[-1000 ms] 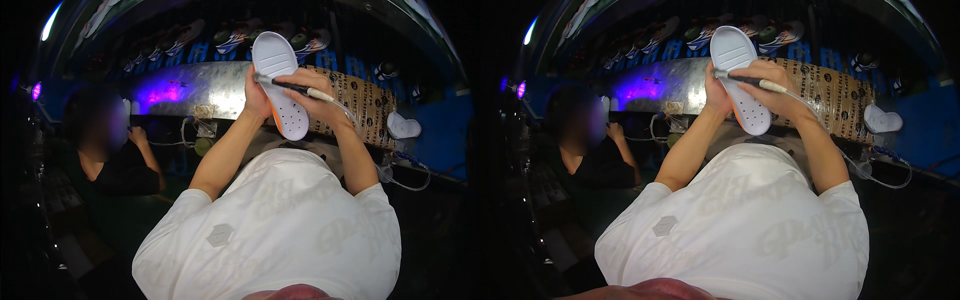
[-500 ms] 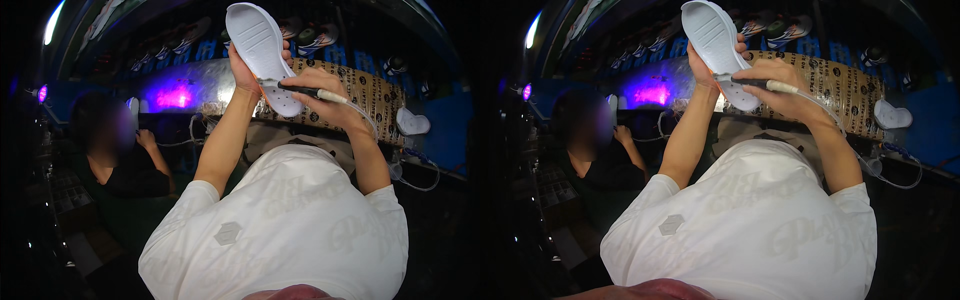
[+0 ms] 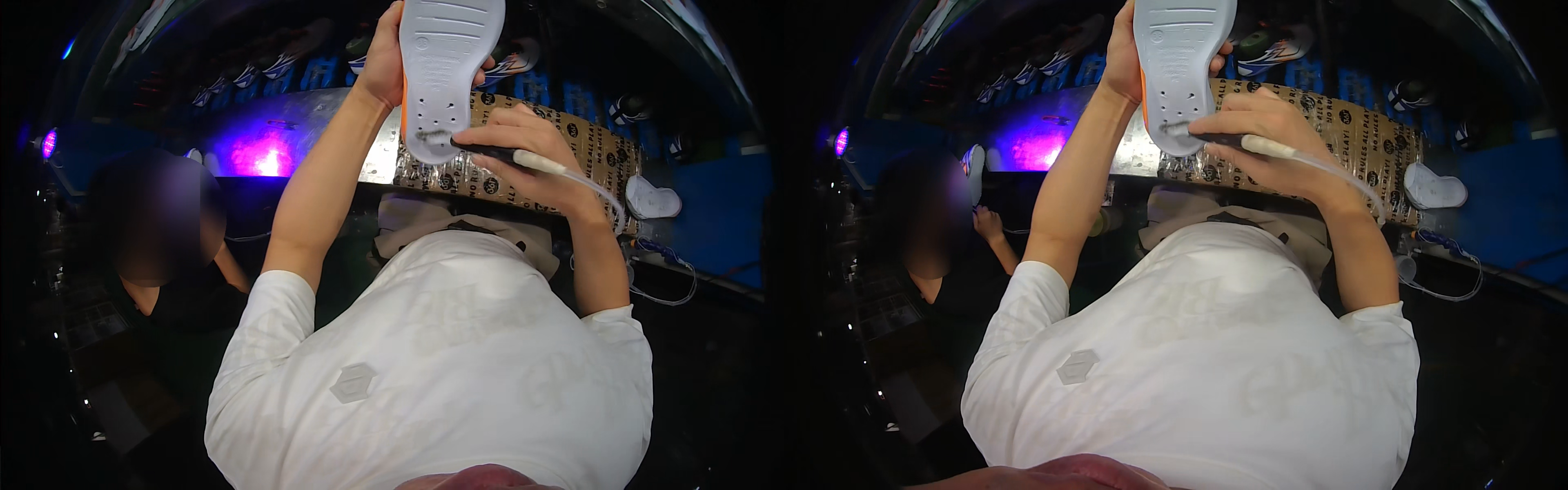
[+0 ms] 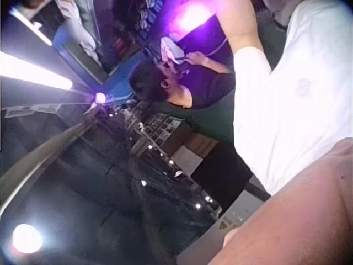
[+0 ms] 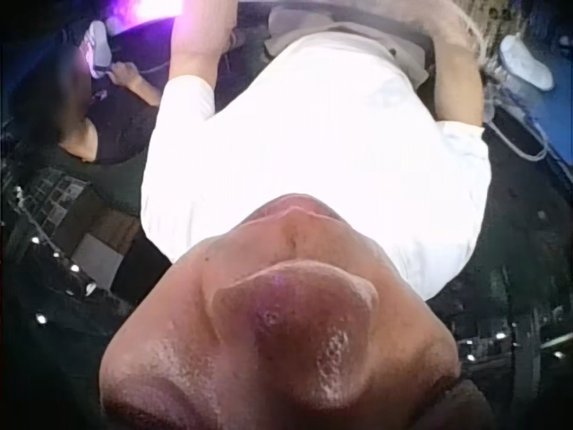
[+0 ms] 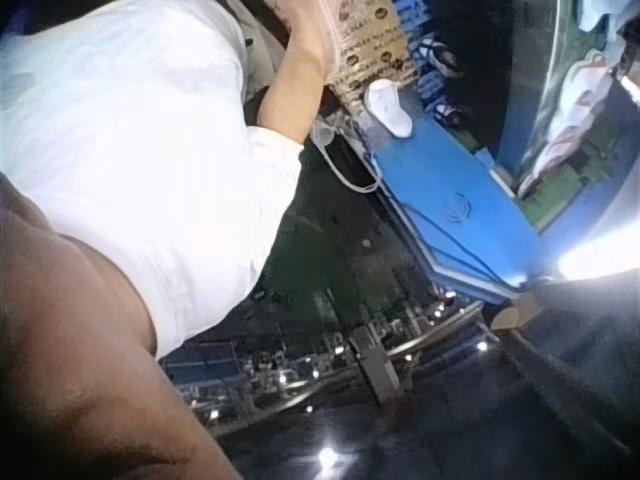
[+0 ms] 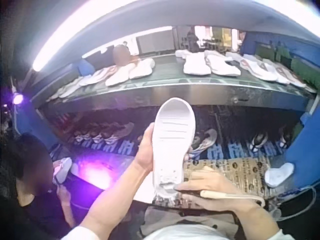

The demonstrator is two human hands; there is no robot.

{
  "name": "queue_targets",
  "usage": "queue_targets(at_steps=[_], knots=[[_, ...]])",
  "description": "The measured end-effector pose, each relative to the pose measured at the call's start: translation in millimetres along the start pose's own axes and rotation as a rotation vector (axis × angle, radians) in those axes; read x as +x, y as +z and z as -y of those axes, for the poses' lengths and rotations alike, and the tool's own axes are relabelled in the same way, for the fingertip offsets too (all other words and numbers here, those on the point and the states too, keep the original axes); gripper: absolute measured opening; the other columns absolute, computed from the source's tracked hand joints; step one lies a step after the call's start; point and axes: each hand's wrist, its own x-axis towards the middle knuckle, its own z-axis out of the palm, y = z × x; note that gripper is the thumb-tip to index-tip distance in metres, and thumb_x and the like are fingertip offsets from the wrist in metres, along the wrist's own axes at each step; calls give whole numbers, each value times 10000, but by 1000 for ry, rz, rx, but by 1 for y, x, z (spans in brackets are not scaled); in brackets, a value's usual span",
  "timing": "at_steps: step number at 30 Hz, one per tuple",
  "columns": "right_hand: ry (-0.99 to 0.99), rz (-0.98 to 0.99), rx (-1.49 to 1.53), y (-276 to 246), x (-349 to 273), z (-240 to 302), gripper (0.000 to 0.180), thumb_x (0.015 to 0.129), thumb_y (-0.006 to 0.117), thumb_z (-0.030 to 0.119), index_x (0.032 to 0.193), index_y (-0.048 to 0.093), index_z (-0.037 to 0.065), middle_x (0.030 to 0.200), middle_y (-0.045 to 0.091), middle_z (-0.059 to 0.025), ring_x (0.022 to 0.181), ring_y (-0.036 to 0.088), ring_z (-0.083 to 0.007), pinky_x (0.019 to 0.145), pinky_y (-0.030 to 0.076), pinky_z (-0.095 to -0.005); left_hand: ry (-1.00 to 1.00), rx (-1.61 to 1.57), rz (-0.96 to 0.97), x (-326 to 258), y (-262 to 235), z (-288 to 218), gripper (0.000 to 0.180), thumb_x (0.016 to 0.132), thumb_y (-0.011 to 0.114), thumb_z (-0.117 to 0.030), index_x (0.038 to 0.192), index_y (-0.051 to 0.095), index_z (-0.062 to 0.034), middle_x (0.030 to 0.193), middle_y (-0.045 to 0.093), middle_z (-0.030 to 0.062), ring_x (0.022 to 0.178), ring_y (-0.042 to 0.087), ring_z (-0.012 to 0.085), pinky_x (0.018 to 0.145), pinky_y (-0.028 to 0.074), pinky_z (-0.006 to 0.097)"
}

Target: The person repeatedly picks up white shoe insoles from a conveyor belt, scrubs them with a brush, and places them back on the belt. The process is continuous and repetitive throughout the clip.

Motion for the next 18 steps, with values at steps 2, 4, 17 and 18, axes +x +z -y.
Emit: queue_targets(at_steps=[2,4,17,18], knots=[[-99,40,-40,12,-2,-3,291,844,795,152,1133,769,131,888,683,-18,835,573,-205,821,442,-365,-113,103,-142,11,9,2,836,989,310,-702,1366,589,-9,1110,709,235,900,714,367,765,609,477],[-127,138,-40,6,-1,1,301,835,804,153,1133,768,131,945,712,-26,849,603,-216,852,444,-361,-142,442,-202,11,7,10,745,1040,305,-627,1359,609,-27,1139,701,188,948,700,269,818,583,417],[-93,-37,-141,-14,-12,-5,268,877,786,224,1137,766,166,897,669,-2,948,618,-198,938,425,-377,-561,1111,-108,43,25,14,748,1061,366,-640,1349,653,-12,1259,683,202,1127,638,243,1000,480,354],[-84,43,-132,-16,-12,-5,271,876,786,219,1141,764,165,891,664,-7,938,613,-207,937,426,-378,-562,1178,-98,43,26,14,761,1057,357,-652,1340,660,-13,1261,683,209,1131,638,252,1005,477,363]])
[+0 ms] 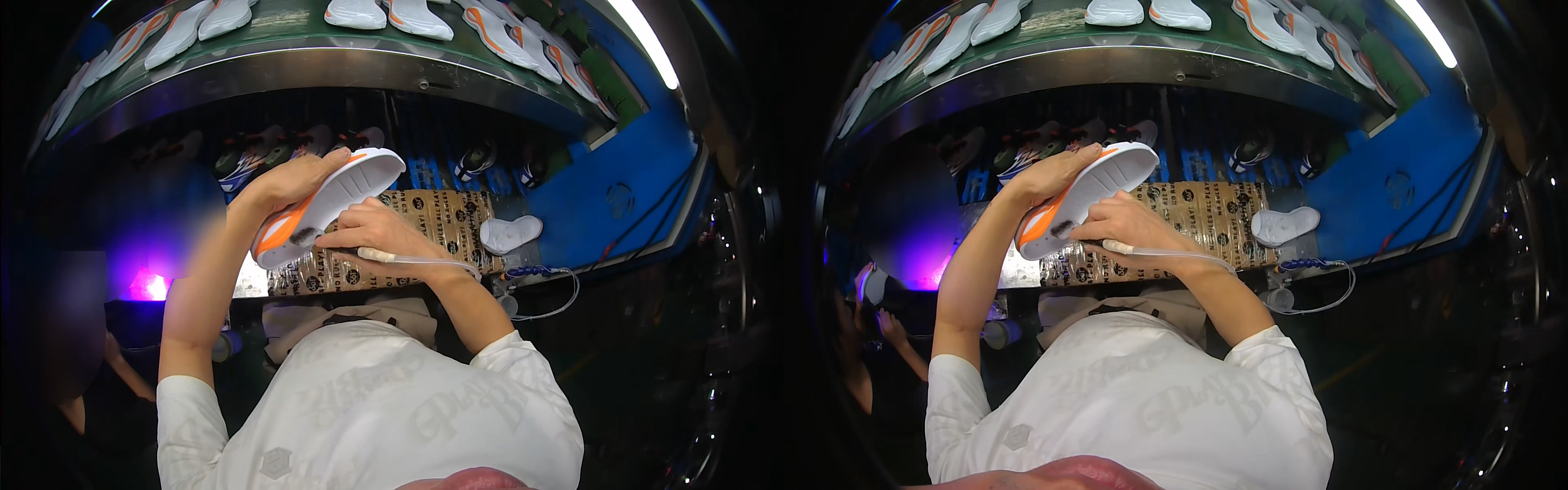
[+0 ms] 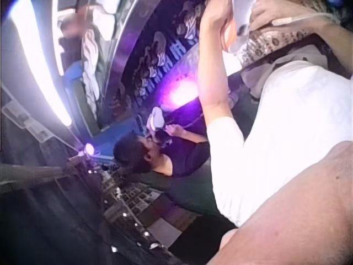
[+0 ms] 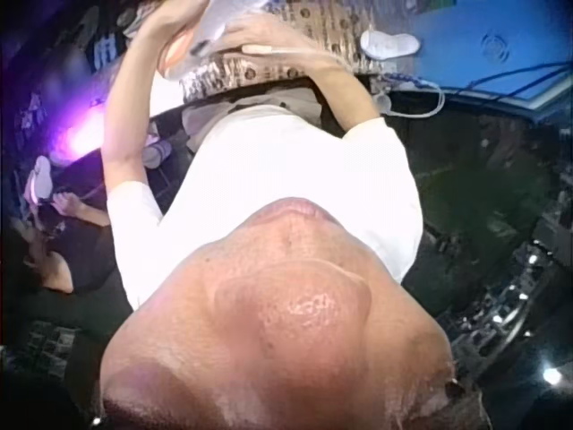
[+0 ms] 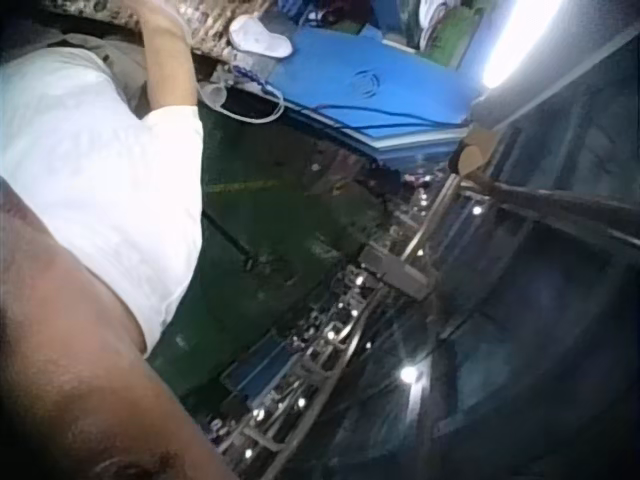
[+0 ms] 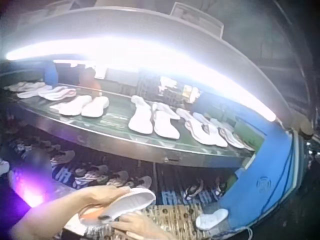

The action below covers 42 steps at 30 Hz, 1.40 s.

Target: The person repeatedly picks up white shoe insoles from a conveyor belt, scrubs them with a brush, and places them back on the belt. The process is continuous and repetitive throughout the clip.

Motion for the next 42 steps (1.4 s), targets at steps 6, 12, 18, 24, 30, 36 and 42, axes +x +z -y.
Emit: queue_targets(at_steps=[6,12,18,24,30,36,42], knots=[[4,-55,80,-6,-6,-3,274,855,800,169,1126,765,155,850,620,-32,874,581,-233,891,444,-389,8,162,-17,-15,-6,7,767,1045,350,-675,1352,668,-48,1294,677,210,1158,634,265,1032,462,378],[24,66,39,-14,-11,-3,329,819,810,128,1145,772,139,860,650,-41,794,592,-236,834,463,-374,-59,24,-30,-43,-6,2,692,1037,406,-653,1390,655,-112,1286,691,163,1128,667,235,976,510,338],[116,2,-34,-10,-12,-7,305,846,799,149,1149,767,168,879,681,-17,827,621,-207,816,493,-361,6,-165,-87,-46,-9,27,689,1035,447,-641,1379,658,-83,1271,693,182,1085,700,225,914,562,318],[241,-73,-27,-5,-16,-18,302,842,797,158,1142,766,145,845,655,-30,796,596,-217,775,472,-380,23,-274,-172,-43,-12,52,650,1062,418,-591,1381,643,-71,1211,710,182,1053,715,234,858,596,328],[298,-146,315,3,-24,-29,293,878,780,185,1155,768,90,848,678,-55,738,597,-176,654,464,-318,286,-824,-198,-59,-29,95,798,1073,162,-640,1514,455,-44,1273,674,222,1139,692,367,945,592,495],[530,-482,497,43,-57,-76,303,910,739,161,1181,746,27,952,712,-70,802,633,-151,714,501,-291,253,-1445,-317,-108,8,197,957,956,171,-829,1625,276,-154,1648,320,191,1496,306,478,1116,244,785],[659,-609,553,90,-90,-117,298,940,720,172,1200,733,28,1060,724,-59,889,635,-138,800,504,-284,307,-1803,275,-135,64,248,1194,823,295,-949,1639,179,-85,1549,251,456,1358,343,686,870,527,733]])
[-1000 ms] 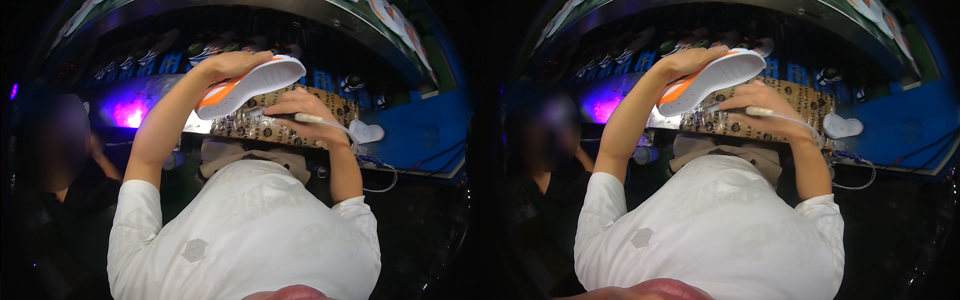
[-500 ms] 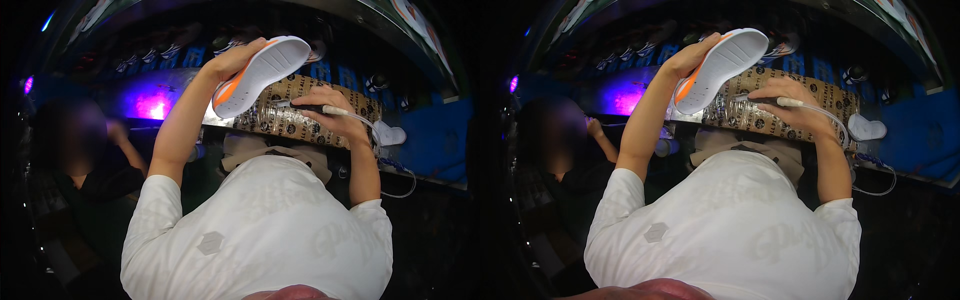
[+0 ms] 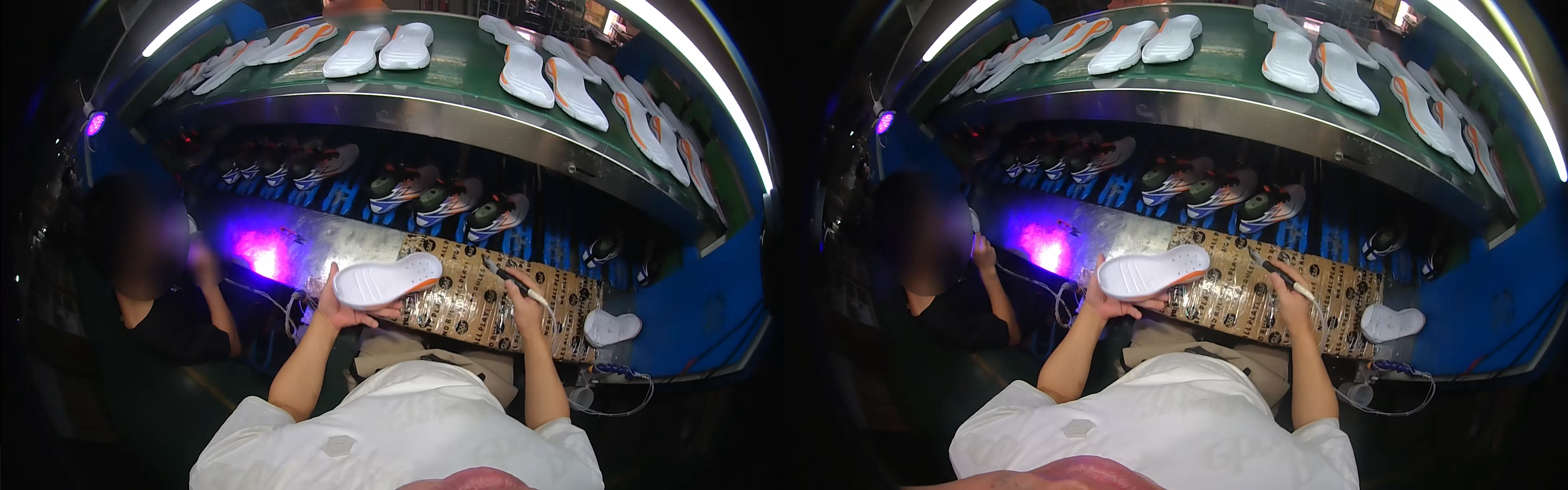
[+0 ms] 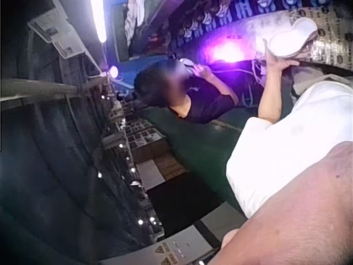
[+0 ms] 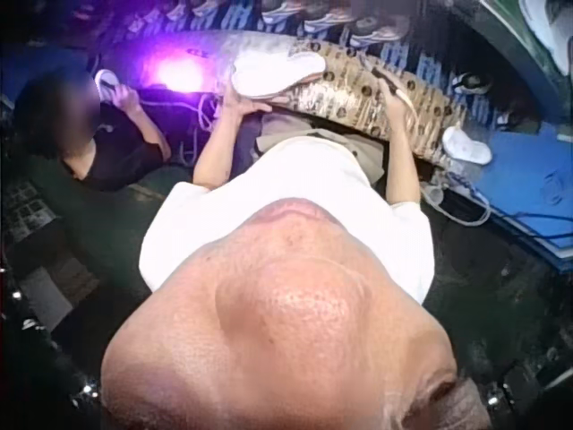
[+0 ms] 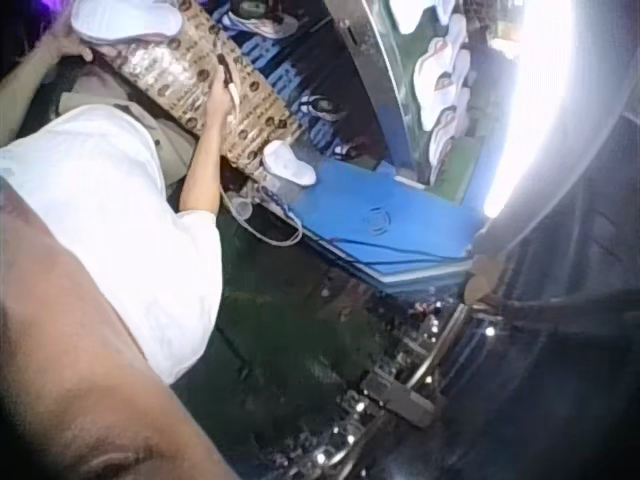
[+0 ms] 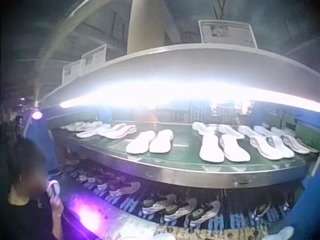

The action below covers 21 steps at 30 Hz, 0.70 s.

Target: The person repeatedly picks up white shoe insoles from a conveyor belt, scrubs them with a brush, and places them back on the belt. The process is continuous and repetitive throughout the clip.

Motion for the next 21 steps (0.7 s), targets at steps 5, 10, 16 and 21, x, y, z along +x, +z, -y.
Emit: queue_targets(at_steps=[5,10,16,21], knots=[[56,-98,8,0,-6,-46,311,969,709,199,1232,719,33,1069,709,-49,888,630,-137,790,505,-284,-64,-23,-46,19,13,33,954,977,262,-767,1641,185,-87,1533,308,441,1323,458,627,828,596,621],[46,-92,56,-8,-24,-80,321,984,679,161,1252,688,-17,1198,687,-99,1082,625,-210,972,483,-331,-125,174,55,49,59,47,807,994,463,-503,1591,271,4,1455,457,355,1245,574,528,867,596,610],[40,-105,35,-5,-28,-86,318,986,686,171,1244,693,-14,1204,693,-121,1083,636,-225,962,491,-346,70,701,349,143,236,-22,855,954,477,-614,1507,404,33,1206,642,313,1014,703,421,752,627,466],[47,-98,10,2,-24,-76,304,966,683,133,1221,703,-29,1131,715,-139,1029,665,-236,929,509,-345,663,488,445,267,333,-126,754,1079,355,-569,1535,317,29,1480,416,340,1337,480,480,1107,474,568]])
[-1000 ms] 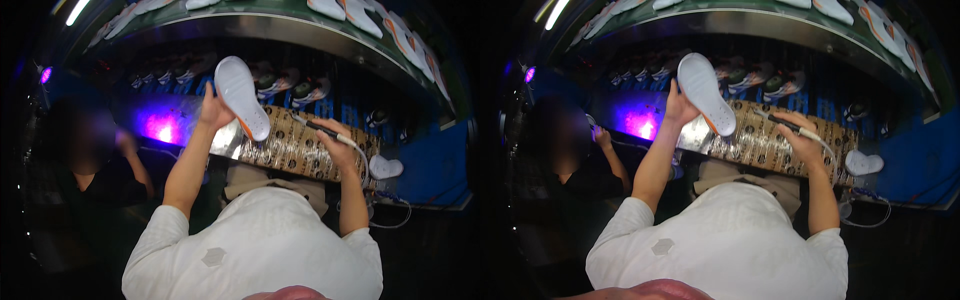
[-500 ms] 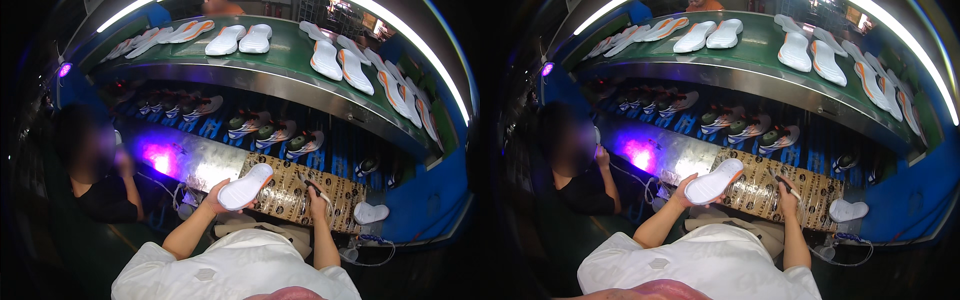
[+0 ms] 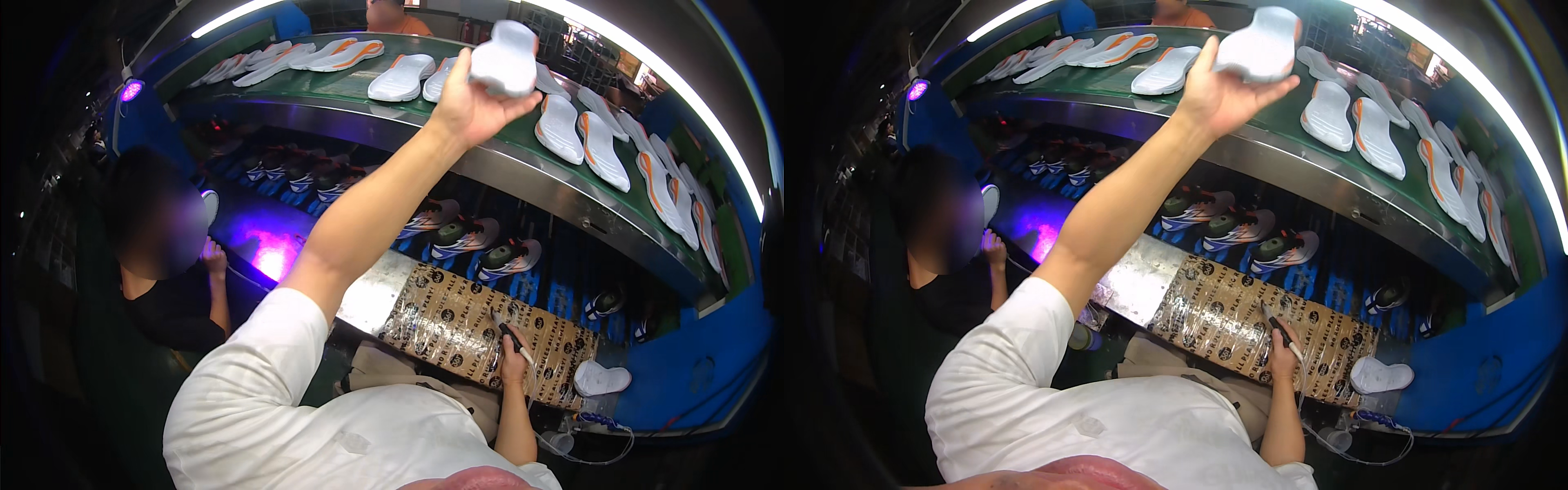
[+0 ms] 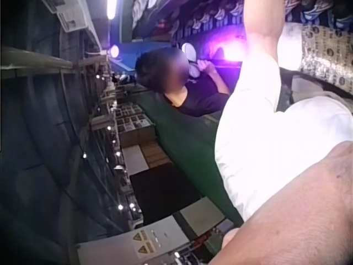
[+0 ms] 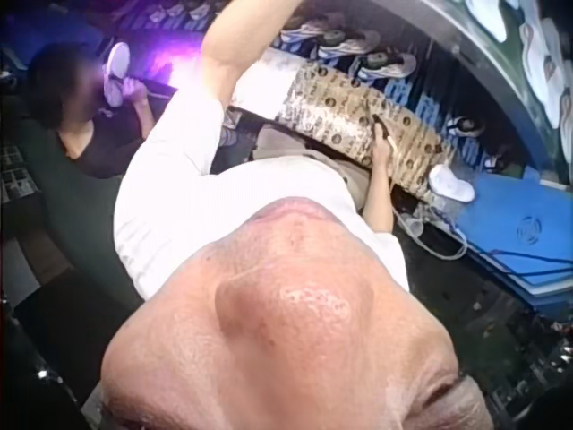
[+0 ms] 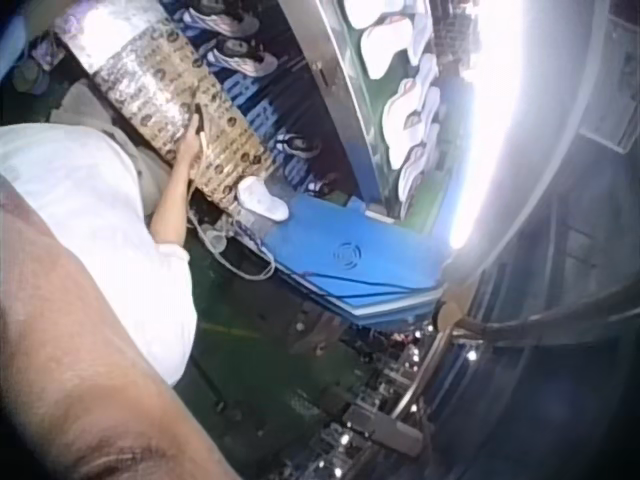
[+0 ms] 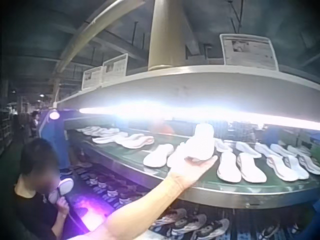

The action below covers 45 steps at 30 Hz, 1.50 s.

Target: The person repeatedly picks up white shoe insoles from a conveyor belt, scrubs them with a brush, and places them back on the belt. The process is continuous and repetitive throughout the clip.

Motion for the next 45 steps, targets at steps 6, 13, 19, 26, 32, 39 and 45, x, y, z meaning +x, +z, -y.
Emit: queue_targets(at_steps=[6,13,19,26,32,39,45], knots=[[-58,-2,-11,-1,-4,5,321,976,694,176,1234,700,-15,1143,709,-109,1030,648,-201,923,504,-325,-75,755,-162,-3,-16,-5,679,1097,422,-457,1415,440,143,1274,620,336,1047,716,399,918,598,436],[-16,-24,-49,-4,-4,-2,292,932,698,98,1192,716,-34,1126,733,-154,1027,688,-246,917,531,-350,521,1851,-593,14,-94,-161,350,955,617,-318,1010,792,-19,898,784,134,830,750,229,768,578,368],[-53,-31,-84,-2,-2,2,283,928,692,85,1183,718,-35,1038,727,-137,913,682,-217,818,541,-347,-463,2594,-1179,21,-214,-287,924,885,651,-569,1613,265,-151,1511,487,270,1453,402,450,1133,330,639],[-55,4,-133,-3,-1,11,283,921,696,99,1172,718,-32,932,700,-111,810,653,-193,747,523,-335,-506,2668,-888,24,-285,-358,891,893,607,-602,1571,377,-73,1459,552,277,1342,541,429,1136,399,496],[-75,-26,-154,0,-4,20,272,917,689,66,1170,715,-31,934,696,-110,801,652,-190,738,518,-331,-187,2610,-739,16,-272,-356,554,828,709,-549,988,739,-19,1042,742,237,1042,691,392,919,517,454],[10,26,-124,3,0,25,276,924,713,100,1183,723,5,983,712,-116,852,673,-216,766,523,-337,110,2709,-677,-14,-257,-362,372,892,679,-394,932,735,-28,920,734,232,927,698,437,858,528,500],[-7,4,-143,-3,-3,24,277,920,718,108,1185,731,28,1050,737,-143,933,701,-247,830,541,-339,-102,2280,-1148,4,-222,-323,437,934,649,-391,864,709,37,771,707,175,595,672,276,589,526,417]])
